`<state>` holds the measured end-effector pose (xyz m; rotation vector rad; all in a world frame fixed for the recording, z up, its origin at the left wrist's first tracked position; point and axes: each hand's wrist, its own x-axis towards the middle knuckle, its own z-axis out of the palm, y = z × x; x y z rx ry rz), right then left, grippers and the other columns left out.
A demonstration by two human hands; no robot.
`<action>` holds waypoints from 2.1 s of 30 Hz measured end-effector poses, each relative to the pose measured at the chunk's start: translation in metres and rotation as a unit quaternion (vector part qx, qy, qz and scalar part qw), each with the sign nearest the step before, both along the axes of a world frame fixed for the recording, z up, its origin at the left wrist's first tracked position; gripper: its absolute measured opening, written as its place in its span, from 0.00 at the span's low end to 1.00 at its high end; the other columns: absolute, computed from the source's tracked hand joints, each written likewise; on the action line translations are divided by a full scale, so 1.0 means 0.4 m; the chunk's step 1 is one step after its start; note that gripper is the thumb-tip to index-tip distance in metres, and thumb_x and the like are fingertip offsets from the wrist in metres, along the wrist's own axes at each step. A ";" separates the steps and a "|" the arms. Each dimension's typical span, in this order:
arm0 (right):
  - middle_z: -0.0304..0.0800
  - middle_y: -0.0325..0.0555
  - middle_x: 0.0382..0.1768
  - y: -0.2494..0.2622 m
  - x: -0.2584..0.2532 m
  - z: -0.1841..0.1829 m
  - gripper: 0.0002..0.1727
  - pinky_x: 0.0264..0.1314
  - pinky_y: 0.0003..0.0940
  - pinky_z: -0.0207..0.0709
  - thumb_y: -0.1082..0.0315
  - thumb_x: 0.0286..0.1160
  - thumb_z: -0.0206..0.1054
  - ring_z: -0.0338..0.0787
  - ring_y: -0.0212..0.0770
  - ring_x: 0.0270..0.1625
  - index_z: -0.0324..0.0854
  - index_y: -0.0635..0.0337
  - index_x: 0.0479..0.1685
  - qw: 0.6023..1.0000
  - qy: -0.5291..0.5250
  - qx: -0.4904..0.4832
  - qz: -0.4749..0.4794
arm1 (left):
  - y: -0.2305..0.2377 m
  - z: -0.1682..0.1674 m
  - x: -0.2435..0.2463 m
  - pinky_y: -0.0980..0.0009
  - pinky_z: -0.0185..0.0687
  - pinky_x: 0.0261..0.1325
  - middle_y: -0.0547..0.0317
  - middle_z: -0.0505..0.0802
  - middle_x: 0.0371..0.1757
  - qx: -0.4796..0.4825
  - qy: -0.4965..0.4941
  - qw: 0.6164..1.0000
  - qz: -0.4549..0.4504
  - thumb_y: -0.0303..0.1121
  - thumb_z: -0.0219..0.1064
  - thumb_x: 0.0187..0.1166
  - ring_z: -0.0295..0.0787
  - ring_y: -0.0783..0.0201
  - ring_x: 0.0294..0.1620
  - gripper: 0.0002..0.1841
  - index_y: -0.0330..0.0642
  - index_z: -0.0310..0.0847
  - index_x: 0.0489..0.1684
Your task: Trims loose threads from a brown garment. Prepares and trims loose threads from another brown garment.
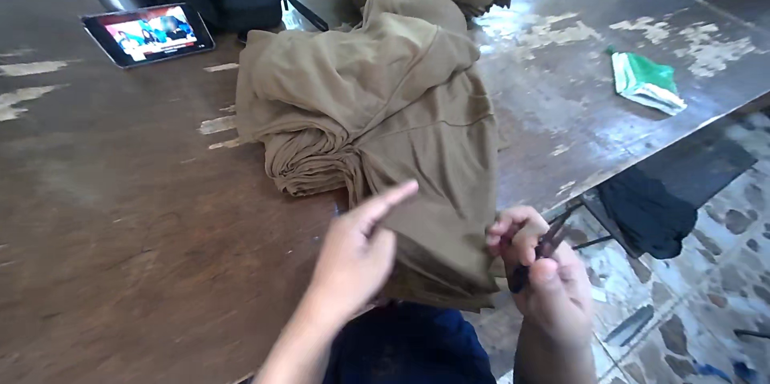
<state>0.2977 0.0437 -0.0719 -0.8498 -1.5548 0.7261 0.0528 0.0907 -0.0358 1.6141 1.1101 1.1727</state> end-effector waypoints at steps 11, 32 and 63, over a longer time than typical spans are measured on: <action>0.86 0.42 0.36 -0.045 -0.014 -0.076 0.09 0.46 0.21 0.77 0.64 0.76 0.69 0.83 0.27 0.39 0.78 0.60 0.41 0.976 -0.206 -0.037 0.056 | -0.051 -0.046 -0.048 0.69 0.87 0.64 0.67 0.97 0.51 0.128 0.034 0.984 -0.118 0.43 0.67 0.85 0.91 0.70 0.57 0.14 0.48 0.91 0.57; 0.85 0.48 0.38 0.070 -0.107 -0.080 0.10 0.45 0.16 0.75 0.68 0.80 0.64 0.82 0.26 0.40 0.75 0.64 0.33 0.989 -0.138 0.042 -0.014 | -0.111 -0.149 -0.008 0.60 0.90 0.63 0.51 0.94 0.56 -0.146 -0.489 0.860 -0.012 0.21 0.67 0.77 0.95 0.59 0.56 0.20 0.41 0.74 0.68; 0.80 0.44 0.34 -0.046 -0.079 -0.055 0.35 0.38 0.38 0.73 0.37 0.92 0.38 0.81 0.46 0.40 0.76 0.51 0.24 0.880 -0.464 0.066 -0.075 | -0.139 -0.118 0.037 0.50 0.94 0.54 0.50 0.81 0.75 -0.213 -0.488 0.846 0.000 0.10 0.62 0.64 0.94 0.50 0.60 0.53 0.53 0.26 0.86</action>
